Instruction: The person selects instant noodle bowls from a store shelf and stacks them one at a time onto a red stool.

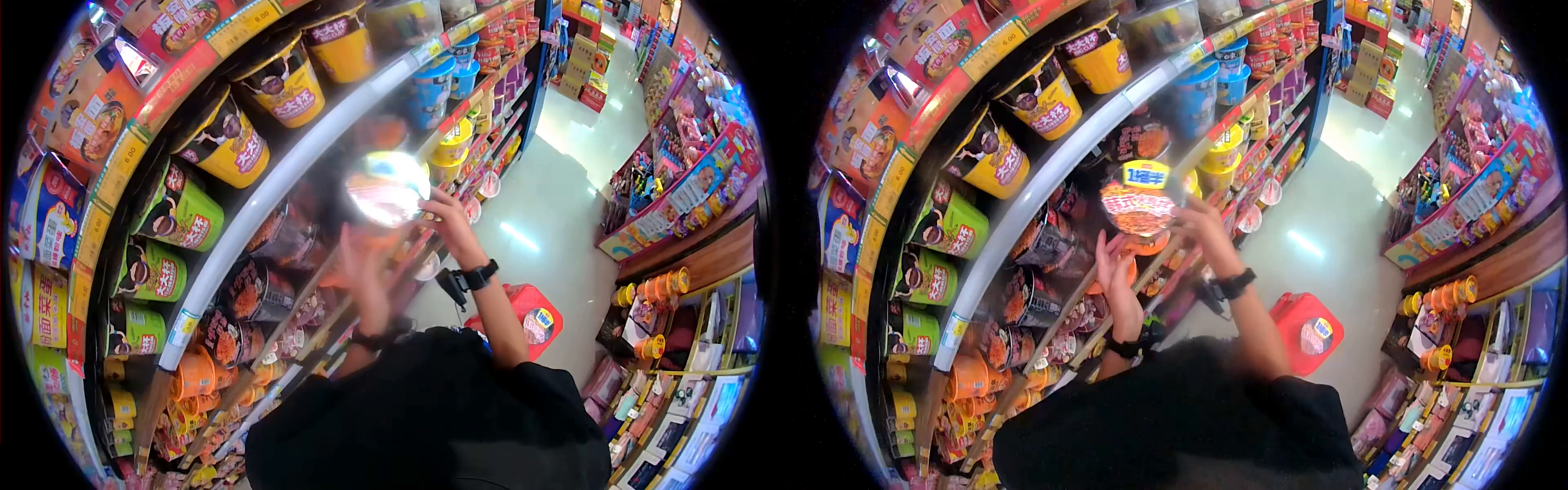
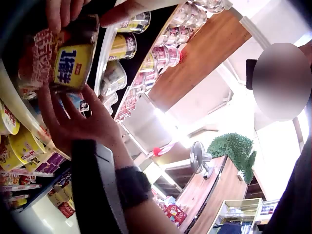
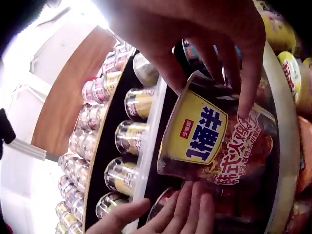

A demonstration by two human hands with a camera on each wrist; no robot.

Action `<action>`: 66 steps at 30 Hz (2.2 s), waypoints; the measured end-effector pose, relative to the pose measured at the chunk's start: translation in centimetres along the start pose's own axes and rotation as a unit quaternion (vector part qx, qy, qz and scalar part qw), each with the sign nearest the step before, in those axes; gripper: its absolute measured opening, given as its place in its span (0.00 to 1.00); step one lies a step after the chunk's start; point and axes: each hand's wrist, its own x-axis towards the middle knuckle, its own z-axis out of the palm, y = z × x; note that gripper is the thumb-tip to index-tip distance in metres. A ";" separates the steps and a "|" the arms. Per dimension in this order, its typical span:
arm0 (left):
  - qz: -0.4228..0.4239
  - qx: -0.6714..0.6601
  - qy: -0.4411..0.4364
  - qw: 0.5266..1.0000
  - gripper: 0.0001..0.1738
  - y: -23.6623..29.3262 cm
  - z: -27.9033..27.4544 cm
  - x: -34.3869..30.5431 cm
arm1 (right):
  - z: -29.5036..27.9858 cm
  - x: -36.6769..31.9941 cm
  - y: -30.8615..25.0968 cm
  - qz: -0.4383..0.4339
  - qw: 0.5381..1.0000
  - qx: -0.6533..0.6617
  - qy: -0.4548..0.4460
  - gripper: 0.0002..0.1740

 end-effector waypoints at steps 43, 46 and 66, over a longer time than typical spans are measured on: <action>-0.404 0.252 -0.379 0.794 0.12 -59.9 7.0 -15.7 | -46.7 -34.1 20.3 0.098 0.836 0.045 0.538 0.36; -0.306 0.286 -0.372 0.828 0.07 -62.7 5.0 -15.9 | -46.9 -35.0 22.2 0.013 0.856 0.010 0.517 0.34; 0.007 -0.028 0.010 1.000 0.17 -13.3 3.0 8.7 | -20.7 -4.3 3.1 -0.060 0.970 -0.056 0.227 0.18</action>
